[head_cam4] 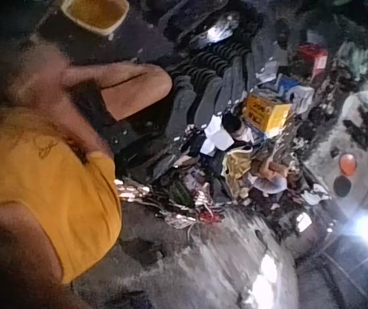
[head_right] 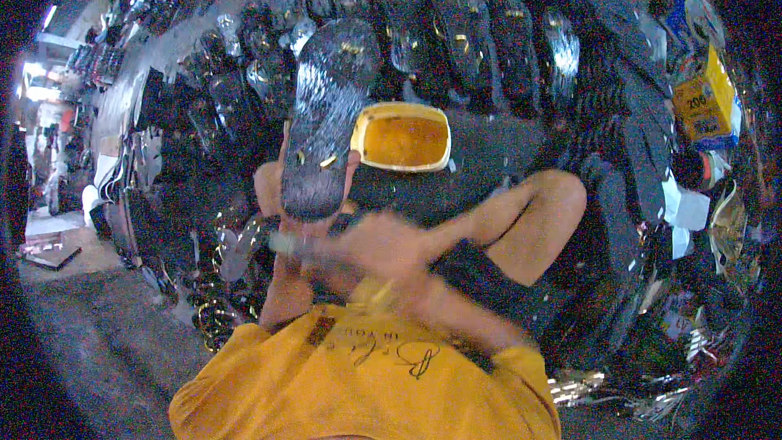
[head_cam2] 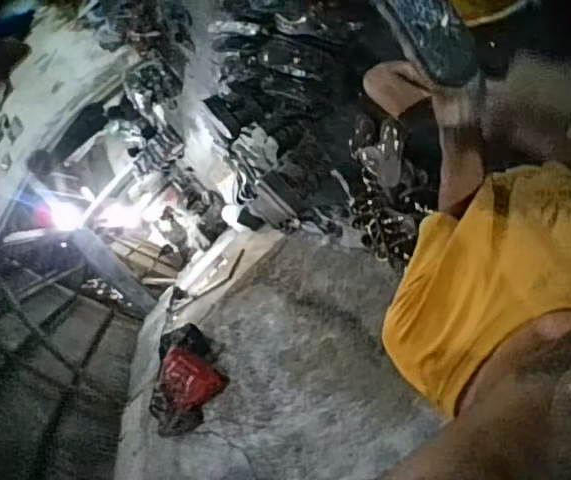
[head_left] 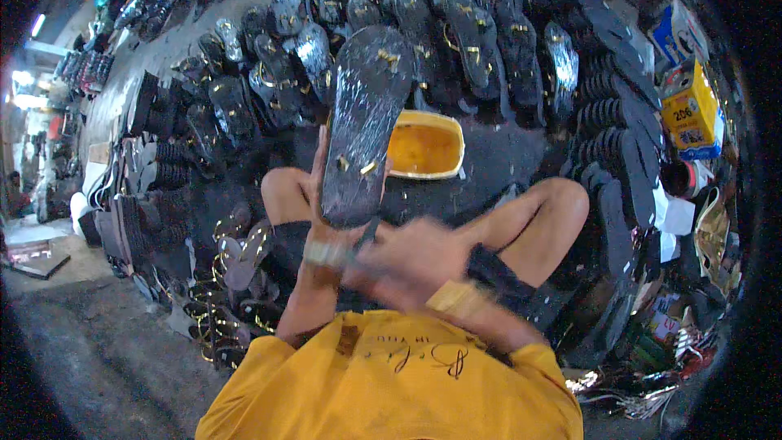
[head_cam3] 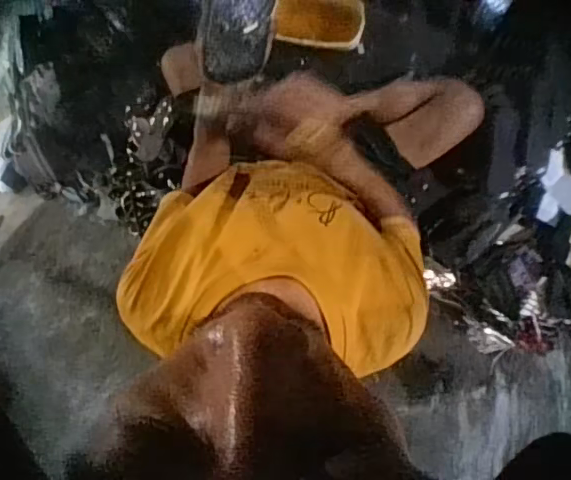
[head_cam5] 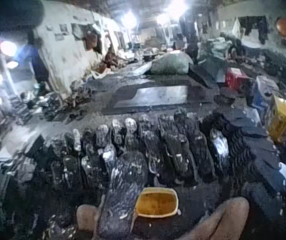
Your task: The person sits on the floor and repeatedly applies a yellow liquid to black sandals using a brush. They pick up each sandal, coat the upper surface, and place it back among many similar sandals.
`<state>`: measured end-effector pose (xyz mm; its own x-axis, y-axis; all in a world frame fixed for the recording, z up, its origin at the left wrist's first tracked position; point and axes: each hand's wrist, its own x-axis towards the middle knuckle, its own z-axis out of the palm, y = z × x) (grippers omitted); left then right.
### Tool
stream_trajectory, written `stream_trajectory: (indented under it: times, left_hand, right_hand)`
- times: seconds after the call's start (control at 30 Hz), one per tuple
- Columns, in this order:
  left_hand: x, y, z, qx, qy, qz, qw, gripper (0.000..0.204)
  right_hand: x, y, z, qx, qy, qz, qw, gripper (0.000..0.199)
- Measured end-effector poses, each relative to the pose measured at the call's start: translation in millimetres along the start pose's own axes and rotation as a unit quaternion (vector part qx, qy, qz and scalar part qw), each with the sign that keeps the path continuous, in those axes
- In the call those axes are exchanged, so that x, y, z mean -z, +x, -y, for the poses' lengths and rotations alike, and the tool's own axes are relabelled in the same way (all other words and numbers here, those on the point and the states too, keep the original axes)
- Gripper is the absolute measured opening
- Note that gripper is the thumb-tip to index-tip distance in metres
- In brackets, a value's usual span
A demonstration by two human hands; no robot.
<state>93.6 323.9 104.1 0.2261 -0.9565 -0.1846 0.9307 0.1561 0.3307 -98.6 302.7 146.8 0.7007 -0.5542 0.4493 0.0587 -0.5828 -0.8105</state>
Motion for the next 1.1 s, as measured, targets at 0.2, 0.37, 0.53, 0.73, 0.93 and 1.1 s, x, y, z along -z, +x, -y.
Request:
stream_trajectory:
  times: [0.2,0.37,0.53,0.73,0.93,1.1]
  left_hand:
    - [-21.7,-13.4,13.3,0.002,0.189,-0.056,0.98,0.052]
    - [-21.8,-6.5,-7.9,0.031,0.145,-0.124,0.981,0.061]
    - [27.3,-30.1,17.0,0.058,0.034,-0.03,0.997,0.06]
    - [7.3,-8.9,0.8,0.006,0.023,-0.043,0.999,0.068]
    - [-111.6,137.1,-1.3,-0.079,0.229,0.0,0.97,0.037]
    - [-62.4,294.8,134.6,0.043,0.256,-0.066,0.963,0.027]
  right_hand:
    - [49.8,81.2,-34.2,0.021,0.064,-0.072,0.995,0.019]
    - [5.7,31.3,5.2,0.0,0.155,0.043,0.987,0.022]
    - [72.4,115.4,-60.2,-0.128,-0.055,-0.272,0.952,0.032]
    - [41.2,41.9,-39.9,-0.177,-0.006,-0.304,0.936,0.033]
    - [154.4,9.4,-151.2,-0.214,0.038,-0.61,0.762,0.037]
    - [156.4,-35.5,-227.8,-0.304,0.007,-0.611,0.731,0.04]
